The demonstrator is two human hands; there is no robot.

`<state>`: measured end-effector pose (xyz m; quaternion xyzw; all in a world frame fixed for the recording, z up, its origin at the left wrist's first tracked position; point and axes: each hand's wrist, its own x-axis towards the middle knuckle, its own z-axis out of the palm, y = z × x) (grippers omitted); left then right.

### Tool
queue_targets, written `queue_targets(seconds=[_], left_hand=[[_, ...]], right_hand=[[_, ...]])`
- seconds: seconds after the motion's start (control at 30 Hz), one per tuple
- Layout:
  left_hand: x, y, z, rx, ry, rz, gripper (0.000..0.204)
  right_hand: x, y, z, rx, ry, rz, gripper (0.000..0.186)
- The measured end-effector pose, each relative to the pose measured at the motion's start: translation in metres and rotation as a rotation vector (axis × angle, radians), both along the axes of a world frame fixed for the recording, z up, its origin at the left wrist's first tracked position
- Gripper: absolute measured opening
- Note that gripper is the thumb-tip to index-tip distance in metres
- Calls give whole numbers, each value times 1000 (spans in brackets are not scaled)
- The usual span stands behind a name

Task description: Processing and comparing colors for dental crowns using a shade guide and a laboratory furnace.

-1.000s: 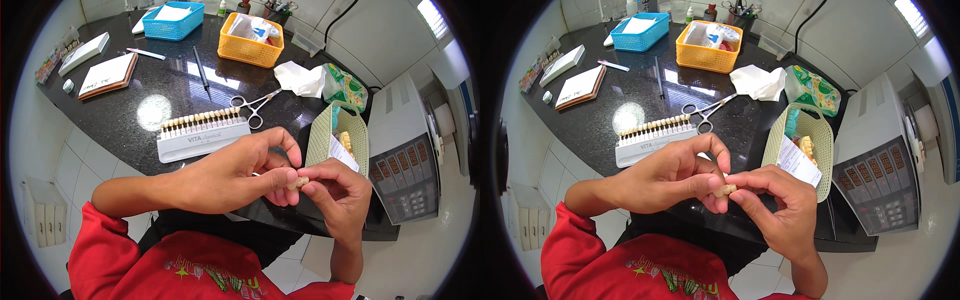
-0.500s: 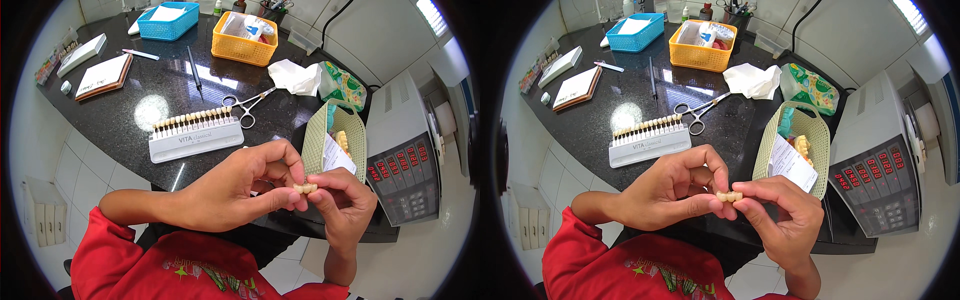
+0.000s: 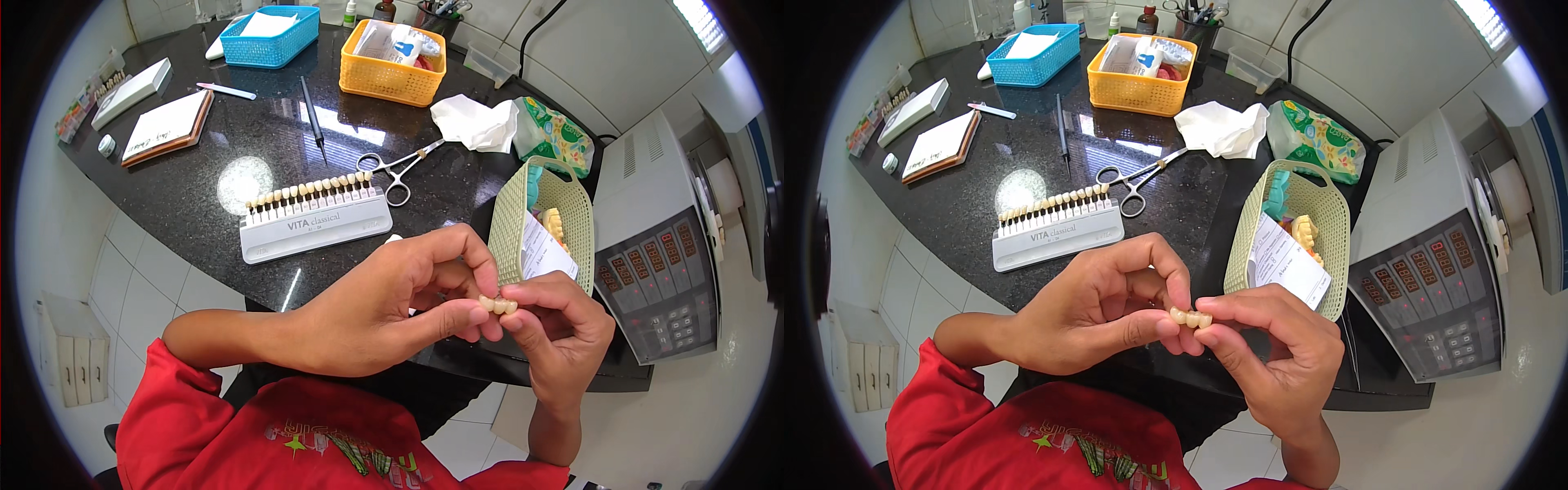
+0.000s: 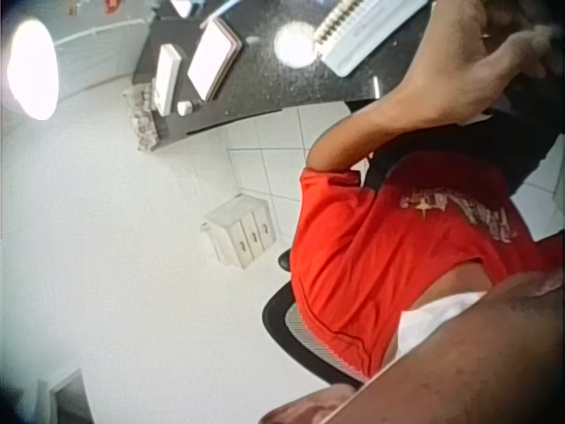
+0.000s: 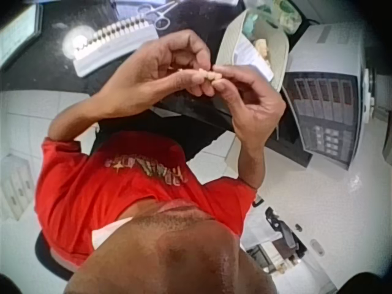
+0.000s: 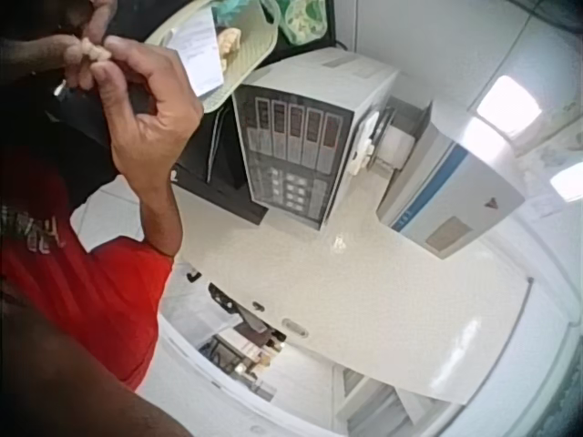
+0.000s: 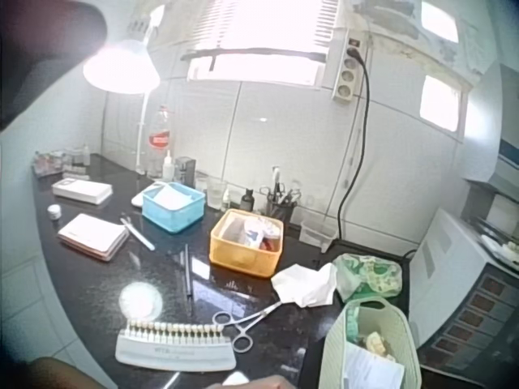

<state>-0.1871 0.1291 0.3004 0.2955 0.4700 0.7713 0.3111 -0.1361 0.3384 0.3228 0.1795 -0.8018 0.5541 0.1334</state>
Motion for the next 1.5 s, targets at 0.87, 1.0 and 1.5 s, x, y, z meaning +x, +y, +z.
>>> queue_targets(seconds=[0.87, 1.0, 1.5], left_hand=[[23, -31, -41, -383, 678, 917, 29], [24, -29, -41, -393, 721, 945, 26], [26, -26, -38, -410, 726, 953, 14]], right_hand=[[2, 223, 150, 511, 215, -869, 17], [-5, 227, 149, 570, 147, -870, 18], [-2, 221, 154, 602, 6, -902, 21]])
